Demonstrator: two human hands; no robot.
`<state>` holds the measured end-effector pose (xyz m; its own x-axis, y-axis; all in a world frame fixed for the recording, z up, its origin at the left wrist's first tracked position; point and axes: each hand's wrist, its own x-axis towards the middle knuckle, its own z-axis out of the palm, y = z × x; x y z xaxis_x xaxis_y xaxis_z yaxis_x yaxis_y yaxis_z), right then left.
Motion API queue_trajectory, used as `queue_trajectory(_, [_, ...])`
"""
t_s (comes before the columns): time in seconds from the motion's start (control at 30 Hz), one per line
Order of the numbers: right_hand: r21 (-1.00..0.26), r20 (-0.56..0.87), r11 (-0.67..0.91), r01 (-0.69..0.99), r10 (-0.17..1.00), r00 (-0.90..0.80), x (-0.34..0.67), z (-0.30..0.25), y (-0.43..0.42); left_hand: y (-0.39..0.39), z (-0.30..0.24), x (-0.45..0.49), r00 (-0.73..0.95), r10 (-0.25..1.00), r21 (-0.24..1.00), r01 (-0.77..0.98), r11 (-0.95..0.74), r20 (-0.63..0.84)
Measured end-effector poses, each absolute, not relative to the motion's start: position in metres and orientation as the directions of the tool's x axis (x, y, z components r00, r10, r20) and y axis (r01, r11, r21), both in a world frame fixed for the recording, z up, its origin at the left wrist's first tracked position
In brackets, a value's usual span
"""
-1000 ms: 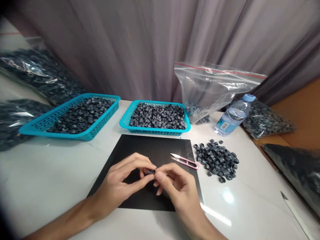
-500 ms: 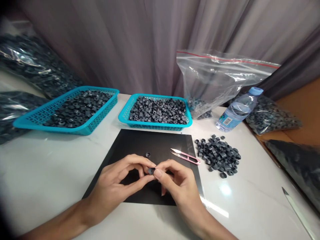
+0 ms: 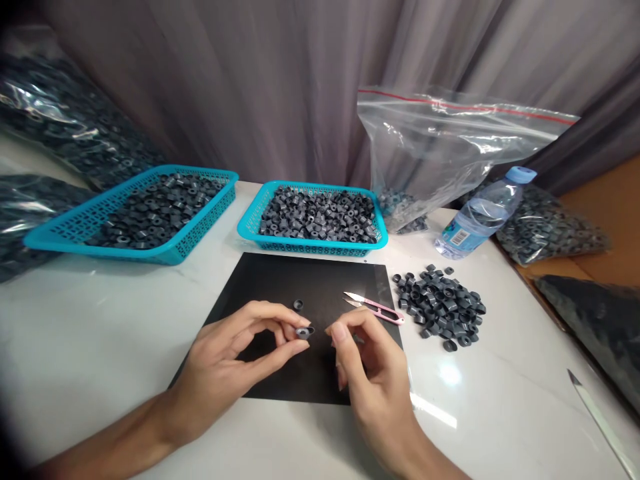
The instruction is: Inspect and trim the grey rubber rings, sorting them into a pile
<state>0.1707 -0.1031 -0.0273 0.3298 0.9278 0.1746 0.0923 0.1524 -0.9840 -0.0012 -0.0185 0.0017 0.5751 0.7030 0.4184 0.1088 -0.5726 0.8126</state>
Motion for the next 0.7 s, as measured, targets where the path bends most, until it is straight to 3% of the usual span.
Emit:
queue_trajectory(0.13, [-0.939,0.309,0.244,0.242,0.908,0.285,0.165,-0.025,-0.103,-0.016,0.001,-0.007,0.636,0.635,0.753,0.126,-0.646,0.438])
queue_trajectory(0.5, [-0.983,0.090,0.056,0.172,0.976,0.198,0.162,-0.015,-0.095,-0.018,-0.005,-0.007,0.667,0.601,0.691,0.176,-0.701,0.440])
queue_trajectory(0.7, [-0.994,0.013,-0.005,0.114,0.988,0.153,0.167,-0.014,-0.098,-0.018,-0.004,-0.004,0.635,0.676,0.778,0.181,-0.602,0.375])
